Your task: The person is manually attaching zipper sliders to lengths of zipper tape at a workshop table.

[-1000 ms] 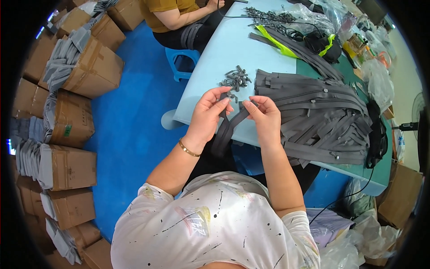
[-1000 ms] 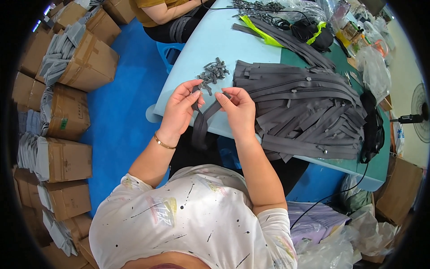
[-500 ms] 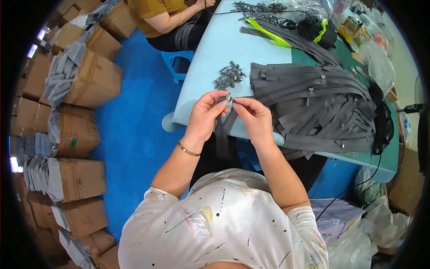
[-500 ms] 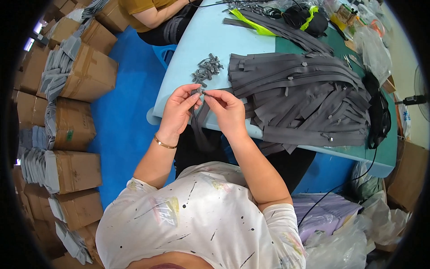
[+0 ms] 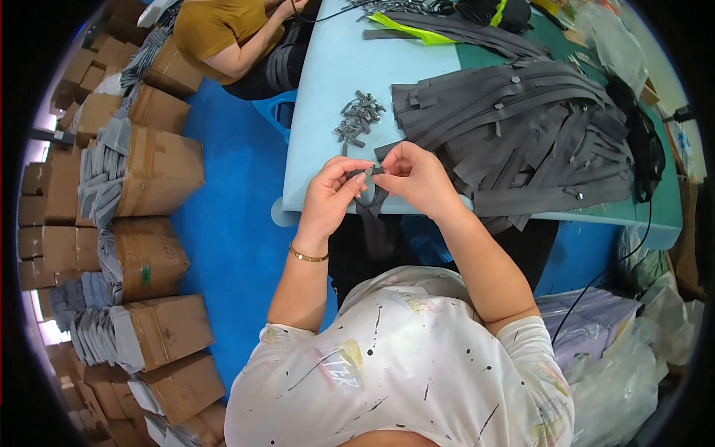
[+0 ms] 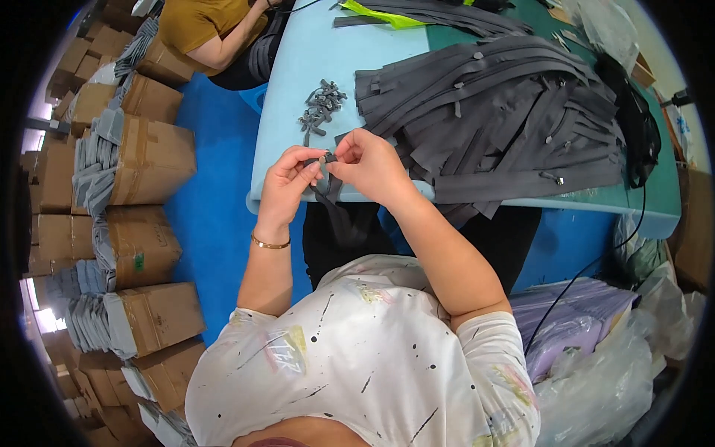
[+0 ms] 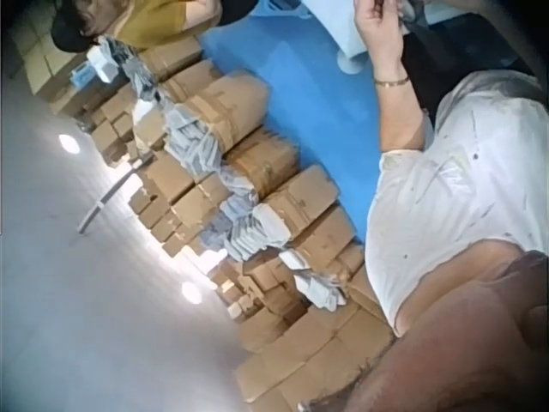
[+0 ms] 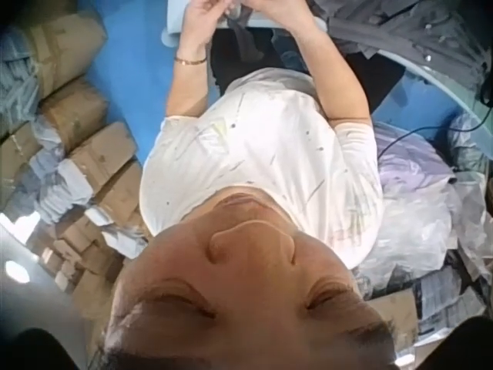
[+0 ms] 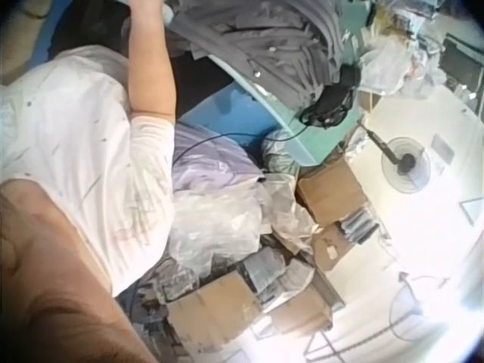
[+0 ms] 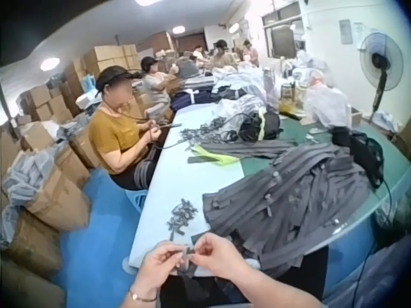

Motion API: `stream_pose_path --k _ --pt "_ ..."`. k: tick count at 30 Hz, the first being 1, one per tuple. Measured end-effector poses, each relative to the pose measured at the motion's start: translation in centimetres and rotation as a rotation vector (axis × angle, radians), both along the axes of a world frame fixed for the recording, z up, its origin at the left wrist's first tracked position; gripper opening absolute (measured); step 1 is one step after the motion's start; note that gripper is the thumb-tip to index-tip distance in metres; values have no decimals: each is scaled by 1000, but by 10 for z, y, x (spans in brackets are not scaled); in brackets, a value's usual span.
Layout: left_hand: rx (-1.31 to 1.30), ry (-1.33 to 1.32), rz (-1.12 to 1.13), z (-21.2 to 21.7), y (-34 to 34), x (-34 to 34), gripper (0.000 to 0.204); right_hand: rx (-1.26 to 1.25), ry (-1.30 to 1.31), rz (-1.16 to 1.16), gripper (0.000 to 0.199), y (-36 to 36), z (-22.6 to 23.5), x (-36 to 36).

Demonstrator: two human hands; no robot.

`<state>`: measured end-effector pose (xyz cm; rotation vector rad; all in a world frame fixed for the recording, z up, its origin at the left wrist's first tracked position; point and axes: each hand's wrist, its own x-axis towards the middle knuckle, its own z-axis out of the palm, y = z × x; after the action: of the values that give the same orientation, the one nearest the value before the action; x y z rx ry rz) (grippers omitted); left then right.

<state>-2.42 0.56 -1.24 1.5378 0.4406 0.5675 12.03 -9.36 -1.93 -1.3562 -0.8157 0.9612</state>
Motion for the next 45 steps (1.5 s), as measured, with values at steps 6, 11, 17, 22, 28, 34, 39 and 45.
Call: stream_pose_path --k 6,11,17,22,28,34,39,45 --pt "-173 -74 77 2 -6 5 24 127 63 38 21 -4 0 -2" --pt "-403 -84 84 -5 2 2 17 155 -85 75 25 -2 0 0" --pt "-445 -28 98 0 0 2 14 168 -2 51 24 4 -4 1" --pt "-423 -47 111 -11 1 3 16 155 -17 3 26 3 -7 1" --pt "-425 -20 138 -6 -4 7 11 125 30 2 28 4 -6 3" --pt "-399 -17 127 -6 -3 8 11 122 40 18 27 3 -10 8" --pt "-336 15 115 -11 -1 6 11 128 2 23 27 4 -10 7" --pt "-326 39 147 -10 -3 5 13 111 -81 29 28 3 -8 7"
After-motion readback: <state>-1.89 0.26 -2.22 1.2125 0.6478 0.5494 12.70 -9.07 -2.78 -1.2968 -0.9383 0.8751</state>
